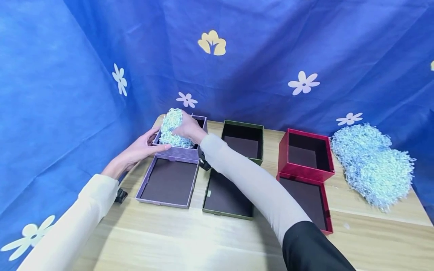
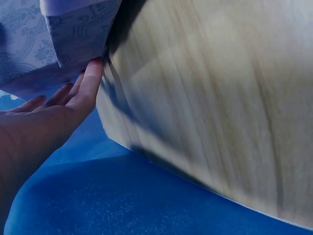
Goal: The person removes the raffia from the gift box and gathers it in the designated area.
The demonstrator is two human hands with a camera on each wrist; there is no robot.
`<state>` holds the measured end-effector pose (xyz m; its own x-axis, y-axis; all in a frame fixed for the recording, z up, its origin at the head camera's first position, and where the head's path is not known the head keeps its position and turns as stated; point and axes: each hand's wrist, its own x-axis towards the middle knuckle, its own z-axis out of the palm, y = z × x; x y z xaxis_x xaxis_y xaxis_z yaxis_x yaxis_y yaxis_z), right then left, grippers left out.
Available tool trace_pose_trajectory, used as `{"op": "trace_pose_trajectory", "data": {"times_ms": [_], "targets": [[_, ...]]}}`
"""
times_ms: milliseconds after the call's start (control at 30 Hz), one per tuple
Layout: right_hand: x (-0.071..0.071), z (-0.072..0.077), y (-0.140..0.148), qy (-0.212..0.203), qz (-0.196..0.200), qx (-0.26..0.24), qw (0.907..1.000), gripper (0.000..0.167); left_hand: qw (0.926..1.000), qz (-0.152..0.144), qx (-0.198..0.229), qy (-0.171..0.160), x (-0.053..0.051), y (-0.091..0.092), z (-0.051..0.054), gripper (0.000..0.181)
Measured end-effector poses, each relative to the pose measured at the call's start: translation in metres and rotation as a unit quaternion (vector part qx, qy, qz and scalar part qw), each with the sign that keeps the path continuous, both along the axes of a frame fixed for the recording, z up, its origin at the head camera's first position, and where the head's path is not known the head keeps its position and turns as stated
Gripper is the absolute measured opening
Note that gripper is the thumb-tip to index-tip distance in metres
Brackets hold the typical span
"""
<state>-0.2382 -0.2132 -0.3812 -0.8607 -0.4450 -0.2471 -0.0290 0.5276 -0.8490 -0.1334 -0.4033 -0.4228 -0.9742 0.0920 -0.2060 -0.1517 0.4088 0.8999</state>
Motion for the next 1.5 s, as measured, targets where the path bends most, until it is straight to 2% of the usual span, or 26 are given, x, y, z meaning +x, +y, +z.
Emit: {"op": "trace_pose_trajectory", "data": {"times_ms": [233, 367, 633, 733, 967, 1133, 1333, 1500], "targets": [[-0.007, 0.024, 0.027, 0.016, 0.018, -0.093, 0.9954, 0.104, 0.9999, -0.005, 0.005, 0.014, -0.007, 0.006, 0.001, 0.109], [-0.01, 0.038, 0.042, 0.005, 0.022, -0.132, 0.991, 0.104, 0.9994, -0.009, 0.008, 0.032, -0.011, 0.007, 0.0, 0.112], [-0.012, 0.058, 0.076, -0.015, 0.011, -0.194, 0.9808, 0.084, 0.9986, -0.007, -0.004, 0.053, -0.019, 0.01, -0.003, 0.11], [-0.009, 0.062, 0.091, -0.011, -0.001, -0.204, 0.9789, 0.083, 0.9981, -0.012, -0.005, 0.06, -0.022, 0.011, -0.005, 0.111], [0.0, 0.07, 0.125, -0.053, -0.023, -0.272, 0.9605, 0.076, 0.998, -0.025, -0.012, 0.056, -0.027, 0.008, -0.004, 0.115], [0.002, 0.075, 0.148, -0.059, -0.052, -0.271, 0.9595, 0.073, 0.9974, -0.03, -0.024, 0.061, -0.029, 0.003, 0.0, 0.117], [0.007, 0.072, 0.185, -0.077, -0.072, -0.277, 0.9551, 0.073, 0.9962, -0.039, -0.041, 0.066, -0.03, 0.001, -0.001, 0.118], [0.01, 0.065, 0.216, -0.092, -0.08, -0.306, 0.9441, 0.056, 0.9961, -0.04, -0.048, 0.063, -0.029, -0.002, 0.0, 0.118]]}}
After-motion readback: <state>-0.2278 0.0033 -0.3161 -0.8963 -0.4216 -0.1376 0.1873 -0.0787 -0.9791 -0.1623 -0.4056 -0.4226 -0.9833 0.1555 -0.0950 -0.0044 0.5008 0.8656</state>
